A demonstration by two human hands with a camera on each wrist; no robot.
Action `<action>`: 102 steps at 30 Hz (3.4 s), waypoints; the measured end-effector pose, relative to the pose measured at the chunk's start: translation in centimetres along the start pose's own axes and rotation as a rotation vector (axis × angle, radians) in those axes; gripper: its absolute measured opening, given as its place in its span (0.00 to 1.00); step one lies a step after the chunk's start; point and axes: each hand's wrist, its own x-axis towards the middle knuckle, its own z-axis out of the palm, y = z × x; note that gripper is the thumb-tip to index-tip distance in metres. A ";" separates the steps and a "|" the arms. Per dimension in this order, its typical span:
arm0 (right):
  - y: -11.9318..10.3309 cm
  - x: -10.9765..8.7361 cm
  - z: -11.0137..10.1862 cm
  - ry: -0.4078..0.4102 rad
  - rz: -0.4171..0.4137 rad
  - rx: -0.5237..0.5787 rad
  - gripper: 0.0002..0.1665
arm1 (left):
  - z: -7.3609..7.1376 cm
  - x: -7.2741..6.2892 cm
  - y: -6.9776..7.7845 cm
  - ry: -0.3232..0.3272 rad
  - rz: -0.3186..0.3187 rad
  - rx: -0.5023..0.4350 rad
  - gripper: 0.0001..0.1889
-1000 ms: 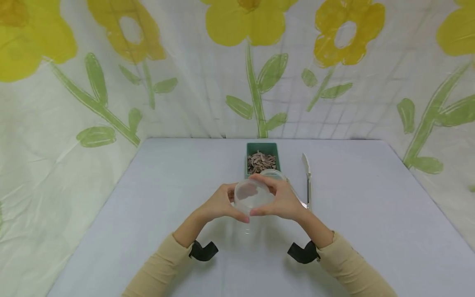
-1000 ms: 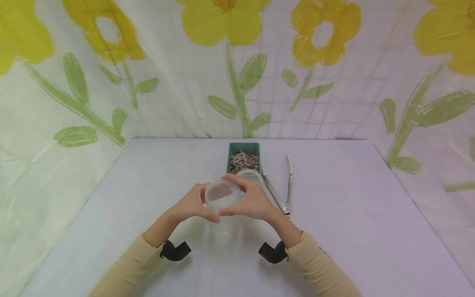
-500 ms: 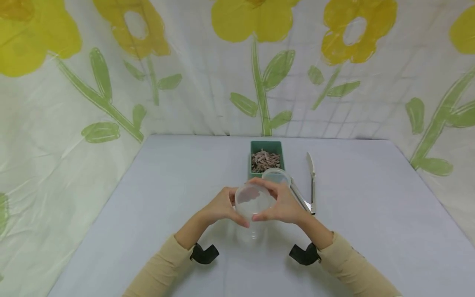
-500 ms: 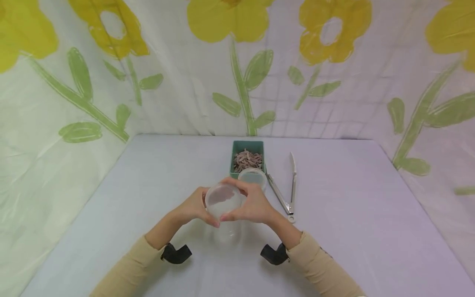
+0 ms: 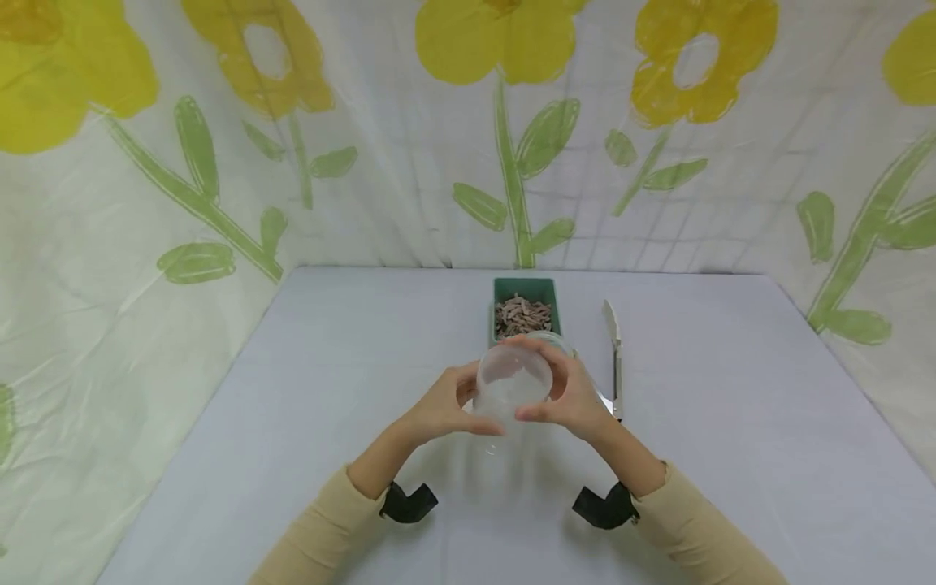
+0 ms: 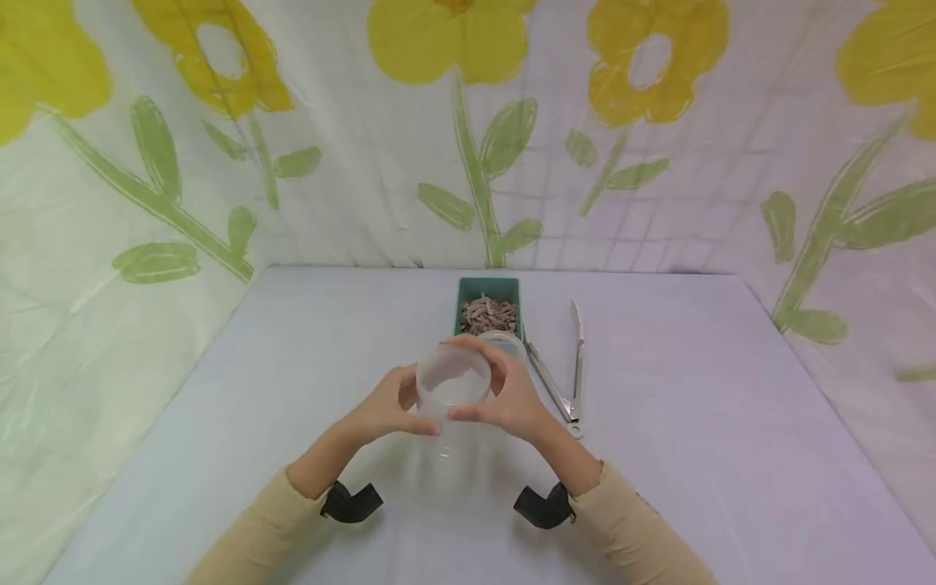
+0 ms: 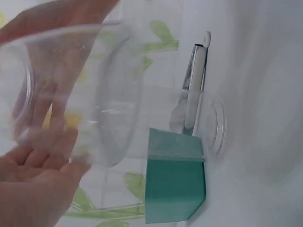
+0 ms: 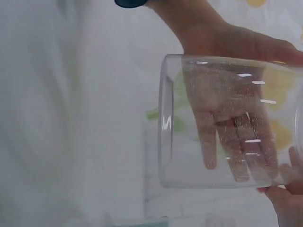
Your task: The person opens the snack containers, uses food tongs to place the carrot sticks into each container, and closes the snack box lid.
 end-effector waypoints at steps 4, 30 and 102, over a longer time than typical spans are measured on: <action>-0.8 0.4 -0.1 0.027 -0.048 -0.022 0.42 | 0.9 -0.3 -0.2 0.033 0.067 0.122 0.53; -3.5 1.3 -1.5 -0.175 0.327 -0.268 0.39 | 0.1 -0.8 -1.3 -0.131 -0.141 -0.008 0.34; -4.1 0.9 -3.4 -0.408 0.306 -0.222 0.45 | -1.6 -1.1 -2.1 -0.492 -0.226 -0.112 0.45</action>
